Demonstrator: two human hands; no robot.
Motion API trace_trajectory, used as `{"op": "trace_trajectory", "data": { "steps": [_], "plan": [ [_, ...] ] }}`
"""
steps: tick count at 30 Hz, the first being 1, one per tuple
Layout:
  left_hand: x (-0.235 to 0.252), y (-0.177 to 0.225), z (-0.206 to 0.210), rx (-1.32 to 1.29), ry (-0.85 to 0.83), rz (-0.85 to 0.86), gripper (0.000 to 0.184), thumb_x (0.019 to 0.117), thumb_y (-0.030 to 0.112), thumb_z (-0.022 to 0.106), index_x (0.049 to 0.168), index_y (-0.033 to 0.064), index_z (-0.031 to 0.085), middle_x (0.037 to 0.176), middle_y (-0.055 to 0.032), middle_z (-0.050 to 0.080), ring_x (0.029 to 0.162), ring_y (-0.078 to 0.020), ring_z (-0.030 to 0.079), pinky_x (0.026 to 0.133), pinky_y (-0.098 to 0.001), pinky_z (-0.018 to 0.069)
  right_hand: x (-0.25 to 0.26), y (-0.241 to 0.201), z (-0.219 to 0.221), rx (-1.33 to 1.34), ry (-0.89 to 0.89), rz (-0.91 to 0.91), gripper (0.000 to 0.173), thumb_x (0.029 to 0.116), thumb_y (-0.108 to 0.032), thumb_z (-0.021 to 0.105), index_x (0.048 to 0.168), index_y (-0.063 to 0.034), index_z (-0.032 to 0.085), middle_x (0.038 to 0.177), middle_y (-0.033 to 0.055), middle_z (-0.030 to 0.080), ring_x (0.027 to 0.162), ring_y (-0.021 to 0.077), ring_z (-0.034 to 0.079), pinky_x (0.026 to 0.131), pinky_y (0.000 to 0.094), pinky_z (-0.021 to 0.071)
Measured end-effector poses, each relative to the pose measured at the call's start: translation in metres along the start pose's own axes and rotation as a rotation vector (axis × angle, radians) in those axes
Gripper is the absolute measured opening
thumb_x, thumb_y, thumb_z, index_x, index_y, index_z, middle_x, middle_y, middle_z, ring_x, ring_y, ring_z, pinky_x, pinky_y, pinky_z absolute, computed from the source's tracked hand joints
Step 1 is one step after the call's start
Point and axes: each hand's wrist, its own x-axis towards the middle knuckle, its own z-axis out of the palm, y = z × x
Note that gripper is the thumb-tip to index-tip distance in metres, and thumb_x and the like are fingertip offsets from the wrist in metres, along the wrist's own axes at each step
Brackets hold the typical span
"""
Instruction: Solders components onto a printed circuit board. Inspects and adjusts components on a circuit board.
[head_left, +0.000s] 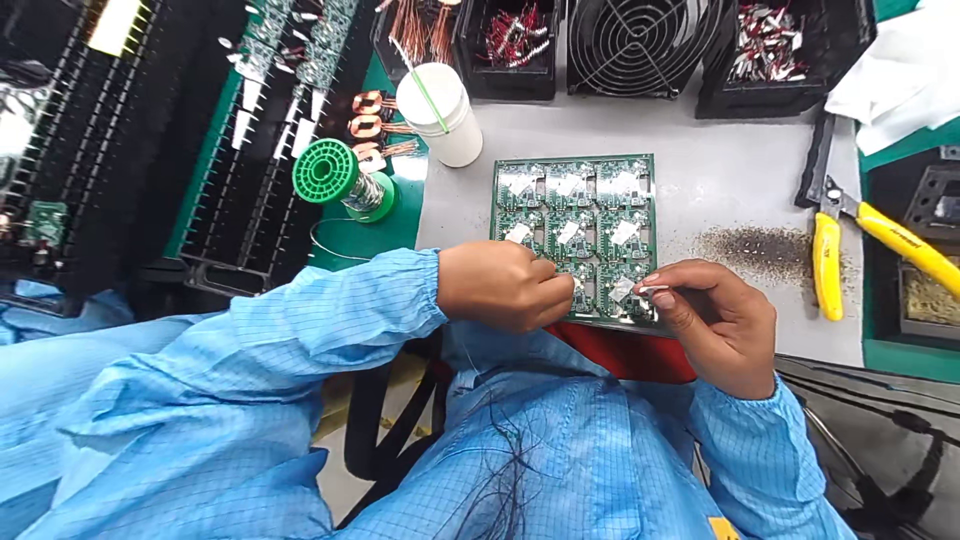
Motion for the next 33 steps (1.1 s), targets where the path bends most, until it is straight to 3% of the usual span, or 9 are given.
{"op": "trace_trajectory", "data": {
  "steps": [9,13,17,19,22,26,31,33],
  "plan": [
    [0.0,-0.006,0.001,-0.045,0.028,-0.017,0.02,0.0978,-0.009,0.047,0.094,-0.0063,0.067,0.084,-0.0145,0.069,0.062,-0.0224,0.065,0.046,-0.0322,0.0459,0.0,0.002,0.0,0.003,-0.001,-0.008,0.014,0.1042,-0.019,0.061,0.11,-0.0099,0.07,0.105,-0.0058,0.073,0.096,-0.0008,0.068,0.085,0.0176,0.0573],
    [-0.004,-0.007,0.009,-0.138,0.146,-0.107,0.017,0.1005,0.001,0.051,0.092,-0.001,0.065,0.083,-0.0131,0.07,0.059,-0.0205,0.065,0.045,-0.0303,0.0462,-0.001,0.002,0.0,0.001,0.001,-0.011,0.015,0.1045,-0.019,0.06,0.11,-0.0093,0.07,0.106,-0.0052,0.073,0.097,-0.0006,0.068,0.085,0.0177,0.0572],
    [-0.008,-0.007,0.006,-0.238,0.15,-0.154,0.019,0.1029,0.005,0.052,0.1,0.0031,0.071,0.103,-0.0141,0.076,0.069,-0.0222,0.07,0.051,-0.0318,0.0506,0.0,0.002,0.0,0.003,0.007,-0.008,0.015,0.104,-0.019,0.061,0.111,-0.0097,0.07,0.105,-0.0054,0.073,0.097,-0.0008,0.068,0.085,0.0173,0.0571],
    [-0.01,-0.006,0.007,-0.258,0.138,-0.166,0.02,0.1026,0.005,0.053,0.097,0.0046,0.072,0.109,-0.0135,0.076,0.073,-0.023,0.071,0.053,-0.0329,0.0517,0.0,0.002,0.0,0.007,0.003,-0.007,0.014,0.1039,-0.019,0.061,0.111,-0.0098,0.07,0.106,-0.0054,0.073,0.097,-0.0007,0.068,0.085,0.0174,0.0574],
    [-0.011,-0.006,0.011,-0.225,0.148,-0.151,0.02,0.1018,0.002,0.052,0.095,0.0031,0.071,0.104,-0.0121,0.077,0.074,-0.0219,0.071,0.055,-0.0323,0.0521,-0.001,0.002,0.0,0.014,-0.003,-0.012,0.014,0.1042,-0.019,0.061,0.111,-0.0097,0.07,0.105,-0.0052,0.073,0.096,-0.0006,0.068,0.084,0.0174,0.0573],
    [-0.006,-0.001,0.01,-0.033,0.107,-0.103,0.019,0.1009,-0.005,0.048,0.1,-0.0027,0.066,0.1,-0.0135,0.075,0.07,-0.0212,0.068,0.054,-0.0313,0.0509,-0.001,0.002,0.0,0.02,-0.005,-0.013,0.014,0.1041,-0.018,0.061,0.112,-0.0095,0.07,0.106,-0.005,0.072,0.097,-0.0001,0.068,0.085,0.0177,0.0575],
    [-0.001,-0.002,0.01,-0.224,0.215,-0.332,0.019,0.1049,0.007,0.049,0.096,-0.0002,0.064,0.099,-0.0161,0.071,0.064,-0.0216,0.066,0.046,-0.032,0.0478,-0.001,0.003,0.0,0.017,-0.004,-0.018,0.012,0.1014,-0.016,0.065,0.109,-0.0084,0.071,0.107,-0.0031,0.072,0.099,0.002,0.068,0.087,0.0198,0.0584],
    [0.007,0.0,0.007,-0.296,0.272,-0.426,0.021,0.1054,0.011,0.047,0.097,0.0,0.063,0.1,-0.0155,0.069,0.068,-0.0198,0.067,0.047,-0.0308,0.0485,0.0,0.005,0.001,-0.015,-0.012,-0.031,0.021,0.0983,-0.02,0.07,0.117,-0.0111,0.069,0.118,-0.0023,0.07,0.107,0.0049,0.067,0.091,0.0229,0.058]
  ]
}}
